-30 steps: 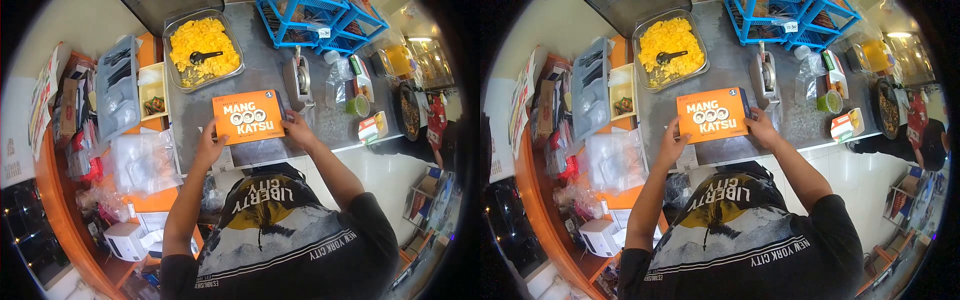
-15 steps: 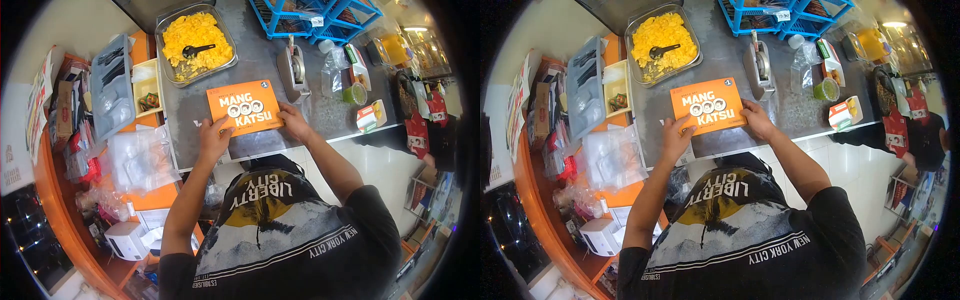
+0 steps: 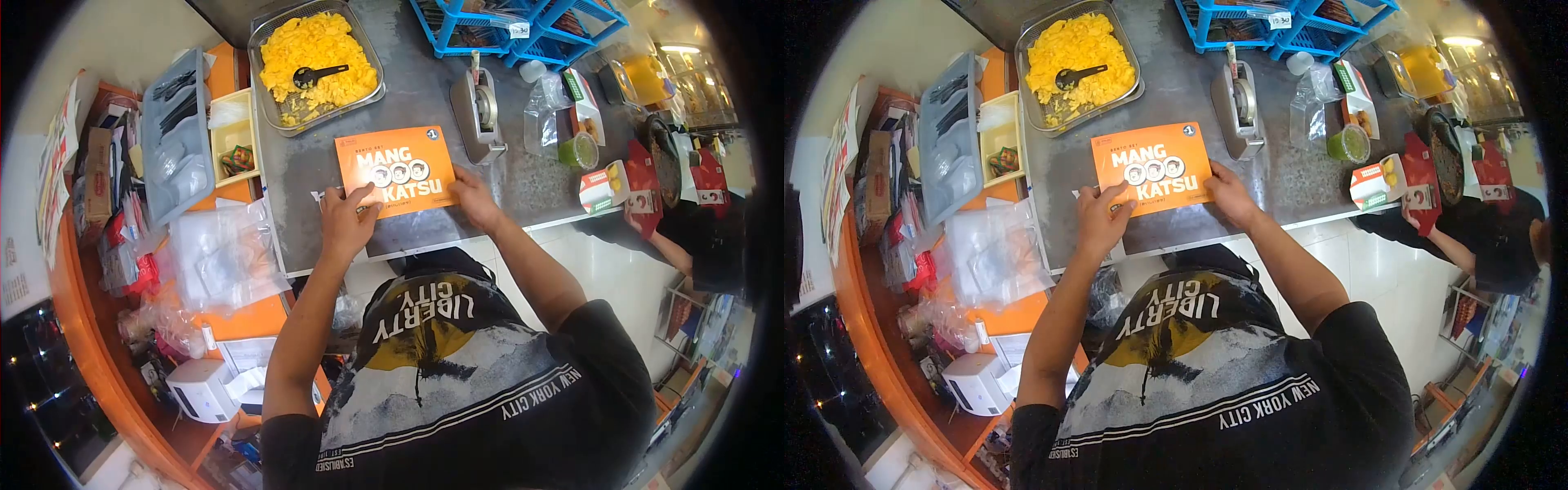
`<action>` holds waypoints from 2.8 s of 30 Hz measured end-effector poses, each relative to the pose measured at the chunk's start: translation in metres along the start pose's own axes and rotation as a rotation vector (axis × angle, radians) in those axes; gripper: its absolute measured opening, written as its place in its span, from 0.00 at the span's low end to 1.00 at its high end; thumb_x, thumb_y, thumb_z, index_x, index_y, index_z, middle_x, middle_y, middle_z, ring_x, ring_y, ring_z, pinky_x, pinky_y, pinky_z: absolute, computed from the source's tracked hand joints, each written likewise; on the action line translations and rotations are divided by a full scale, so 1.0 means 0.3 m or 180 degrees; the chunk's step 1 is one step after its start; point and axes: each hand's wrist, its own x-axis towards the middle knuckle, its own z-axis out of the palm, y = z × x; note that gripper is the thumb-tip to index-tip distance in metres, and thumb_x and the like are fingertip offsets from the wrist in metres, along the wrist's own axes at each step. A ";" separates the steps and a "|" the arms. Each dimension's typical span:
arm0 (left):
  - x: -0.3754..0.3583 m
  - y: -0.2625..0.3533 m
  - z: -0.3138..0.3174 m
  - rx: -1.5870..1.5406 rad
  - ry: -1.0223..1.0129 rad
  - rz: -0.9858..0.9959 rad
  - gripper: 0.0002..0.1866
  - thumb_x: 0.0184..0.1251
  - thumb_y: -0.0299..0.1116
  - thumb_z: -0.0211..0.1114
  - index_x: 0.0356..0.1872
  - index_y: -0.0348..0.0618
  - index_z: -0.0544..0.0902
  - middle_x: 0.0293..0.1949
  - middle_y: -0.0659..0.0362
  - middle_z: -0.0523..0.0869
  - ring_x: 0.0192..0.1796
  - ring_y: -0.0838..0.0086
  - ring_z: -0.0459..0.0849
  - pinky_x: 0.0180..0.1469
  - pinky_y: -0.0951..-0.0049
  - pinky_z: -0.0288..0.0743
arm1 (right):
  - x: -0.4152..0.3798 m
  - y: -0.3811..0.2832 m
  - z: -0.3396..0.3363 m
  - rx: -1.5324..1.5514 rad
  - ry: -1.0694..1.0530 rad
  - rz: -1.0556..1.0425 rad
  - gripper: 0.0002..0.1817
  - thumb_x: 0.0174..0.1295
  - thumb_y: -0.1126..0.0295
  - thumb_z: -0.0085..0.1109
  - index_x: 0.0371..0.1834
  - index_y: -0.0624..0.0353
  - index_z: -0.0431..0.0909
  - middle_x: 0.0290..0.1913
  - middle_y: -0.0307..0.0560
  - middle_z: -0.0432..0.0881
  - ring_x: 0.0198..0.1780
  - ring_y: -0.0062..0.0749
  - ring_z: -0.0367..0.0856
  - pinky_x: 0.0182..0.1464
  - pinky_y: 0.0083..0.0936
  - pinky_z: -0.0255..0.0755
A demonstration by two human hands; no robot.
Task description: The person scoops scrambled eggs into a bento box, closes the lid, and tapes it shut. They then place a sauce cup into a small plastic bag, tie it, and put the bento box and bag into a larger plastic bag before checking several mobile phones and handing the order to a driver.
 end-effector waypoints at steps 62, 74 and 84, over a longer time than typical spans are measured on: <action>0.025 0.063 0.145 0.1830 -0.0004 0.0591 0.33 0.74 0.59 0.57 0.77 0.63 0.69 0.80 0.43 0.57 0.82 0.48 0.53 0.75 0.34 0.51 | 0.015 0.013 0.091 -0.3958 0.1667 -0.0371 0.28 0.76 0.47 0.44 0.56 0.64 0.75 0.55 0.61 0.79 0.56 0.58 0.78 0.58 0.51 0.69; 0.154 0.442 0.330 -0.1409 -0.0170 0.0629 0.18 0.69 0.38 0.70 0.52 0.37 0.82 0.42 0.50 0.86 0.45 0.57 0.86 0.48 0.61 0.79 | 0.103 -0.227 -0.280 -0.0890 0.1853 -0.0115 0.29 0.69 0.48 0.61 0.47 0.71 0.84 0.42 0.59 0.87 0.44 0.41 0.84 0.47 0.38 0.75; 0.377 0.427 0.286 -0.3407 -0.1913 -0.2363 0.21 0.81 0.49 0.56 0.55 0.39 0.74 0.36 0.51 0.85 0.28 0.67 0.86 0.29 0.69 0.81 | 0.041 -0.203 -0.196 -0.2382 0.3051 -0.1290 0.26 0.68 0.55 0.63 0.53 0.72 0.80 0.50 0.62 0.83 0.51 0.56 0.80 0.57 0.41 0.72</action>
